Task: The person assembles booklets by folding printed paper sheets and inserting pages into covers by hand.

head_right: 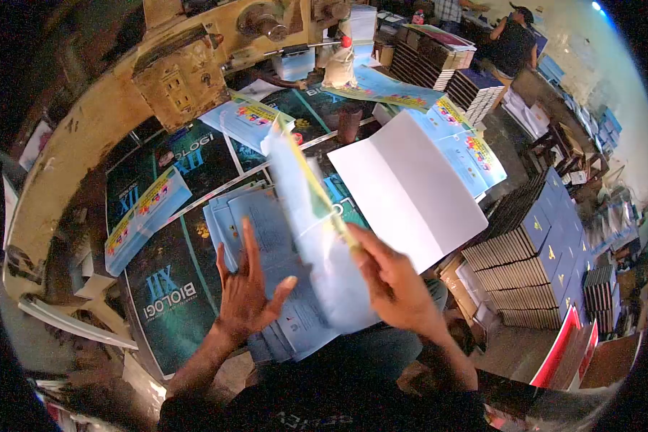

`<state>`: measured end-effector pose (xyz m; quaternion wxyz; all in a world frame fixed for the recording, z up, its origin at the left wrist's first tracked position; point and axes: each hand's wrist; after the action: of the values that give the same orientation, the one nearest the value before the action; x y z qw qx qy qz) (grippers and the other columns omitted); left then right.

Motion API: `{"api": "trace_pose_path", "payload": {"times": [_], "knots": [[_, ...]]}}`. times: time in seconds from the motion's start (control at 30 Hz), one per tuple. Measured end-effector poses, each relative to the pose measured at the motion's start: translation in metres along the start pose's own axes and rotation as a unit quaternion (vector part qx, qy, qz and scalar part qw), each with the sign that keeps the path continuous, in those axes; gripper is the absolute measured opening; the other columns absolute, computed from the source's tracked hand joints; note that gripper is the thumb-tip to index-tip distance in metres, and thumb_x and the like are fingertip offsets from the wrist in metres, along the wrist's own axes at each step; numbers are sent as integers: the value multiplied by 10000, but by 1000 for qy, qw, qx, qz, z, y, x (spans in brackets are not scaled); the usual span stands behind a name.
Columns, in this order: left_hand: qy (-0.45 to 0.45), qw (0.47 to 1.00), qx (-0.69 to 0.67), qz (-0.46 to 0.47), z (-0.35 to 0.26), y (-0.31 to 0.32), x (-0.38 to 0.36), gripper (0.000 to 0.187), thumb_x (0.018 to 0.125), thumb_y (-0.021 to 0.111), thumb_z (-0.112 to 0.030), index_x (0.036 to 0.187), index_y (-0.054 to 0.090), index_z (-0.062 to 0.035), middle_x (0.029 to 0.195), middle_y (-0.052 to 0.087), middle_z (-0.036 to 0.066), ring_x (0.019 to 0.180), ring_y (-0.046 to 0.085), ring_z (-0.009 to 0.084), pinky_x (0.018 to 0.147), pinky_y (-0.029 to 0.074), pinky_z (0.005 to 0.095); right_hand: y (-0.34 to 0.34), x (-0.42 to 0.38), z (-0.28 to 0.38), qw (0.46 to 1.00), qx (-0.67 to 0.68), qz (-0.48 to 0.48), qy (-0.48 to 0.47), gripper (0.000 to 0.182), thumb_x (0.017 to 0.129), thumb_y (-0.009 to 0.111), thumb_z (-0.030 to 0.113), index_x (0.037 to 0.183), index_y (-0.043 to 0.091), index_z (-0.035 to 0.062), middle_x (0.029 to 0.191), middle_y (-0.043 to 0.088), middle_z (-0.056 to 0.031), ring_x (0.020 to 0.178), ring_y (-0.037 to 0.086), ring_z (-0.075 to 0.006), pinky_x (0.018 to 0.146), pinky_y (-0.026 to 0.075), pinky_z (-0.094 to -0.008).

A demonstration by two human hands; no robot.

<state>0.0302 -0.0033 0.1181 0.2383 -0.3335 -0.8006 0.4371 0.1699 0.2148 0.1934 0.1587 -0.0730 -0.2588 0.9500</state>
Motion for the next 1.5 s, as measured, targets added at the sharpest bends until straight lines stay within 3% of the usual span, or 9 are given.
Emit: {"api": "trace_pose_path", "payload": {"times": [0.23,0.3,0.37,0.67,0.8,0.93,1.03,1.1,1.5], "knots": [[99,934,343,-1,19,36,-5,1095,930,548,-700,1561,221,133,1604,151,420,1530,110,536,1196,33,689,66,17,-80,995,88,44,-1,634,1007,655,235,1536,380,18,1275,642,-257,1167,655,-340,921,559,-426],[44,992,117,-21,8,29,-6,1258,800,589,-840,1534,294,138,1603,168,411,1532,116,523,1205,20,679,28,37,-88,908,-336,-213,-131,798,963,701,387,1511,334,-62,1357,578,-341,1267,583,-473,994,521,-517],[48,992,114,-29,4,26,-7,1407,681,609,-926,1539,278,139,1605,170,407,1536,107,515,1211,12,667,-1,42,-103,926,-344,-153,-19,858,931,712,474,1447,374,-123,1392,511,-407,1300,525,-532,1070,462,-550],[91,991,98,27,14,31,-8,879,1024,512,-542,1555,269,115,1614,203,377,1522,222,493,1256,129,549,-17,11,-20,978,-149,-90,-116,412,995,505,5,1405,538,6,979,683,-315,865,697,-462,761,548,-474],[52,980,-150,-123,-10,-3,9,813,1031,524,-445,1549,272,129,1636,174,349,1456,261,590,1231,187,597,22,2,-43,996,92,-4,-14,410,1053,559,122,1458,534,59,1168,714,-162,985,671,-158,714,526,-327],[84,978,185,-55,16,15,7,678,1038,469,-329,1519,349,133,1638,229,314,1554,174,429,1252,76,589,82,0,-57,987,102,98,81,665,1021,652,303,1538,377,-12,1310,620,-262,1158,638,-282,961,527,-427],[45,976,212,-27,27,25,2,705,1045,437,-360,1555,293,105,1668,205,266,1567,182,365,1257,47,571,106,-7,-55,964,-211,-78,-144,935,949,697,502,1592,250,-8,1564,356,-314,1426,421,-421,1162,343,-544],[45,978,202,-30,28,26,0,693,1044,428,-349,1551,301,106,1658,243,259,1563,192,365,1256,55,574,113,-11,-66,967,-156,152,-131,1172,811,779,630,1634,172,58,1680,62,-291,1554,110,-474,1248,151,-577],[77,971,87,-211,145,16,103,542,948,700,-278,1428,561,-67,1468,528,194,1302,510,400,1112,383,531,94,-30,-67,925,-248,190,-215,1183,699,896,473,1632,238,167,1695,85,-256,1575,26,-442,1250,93,-641]]}}
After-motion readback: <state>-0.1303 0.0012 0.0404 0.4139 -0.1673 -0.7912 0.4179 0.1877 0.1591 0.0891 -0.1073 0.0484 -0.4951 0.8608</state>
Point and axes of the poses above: each hand's wrist, its own x-axis towards the middle knuckle, its own y-axis out of the palm, z = x × y
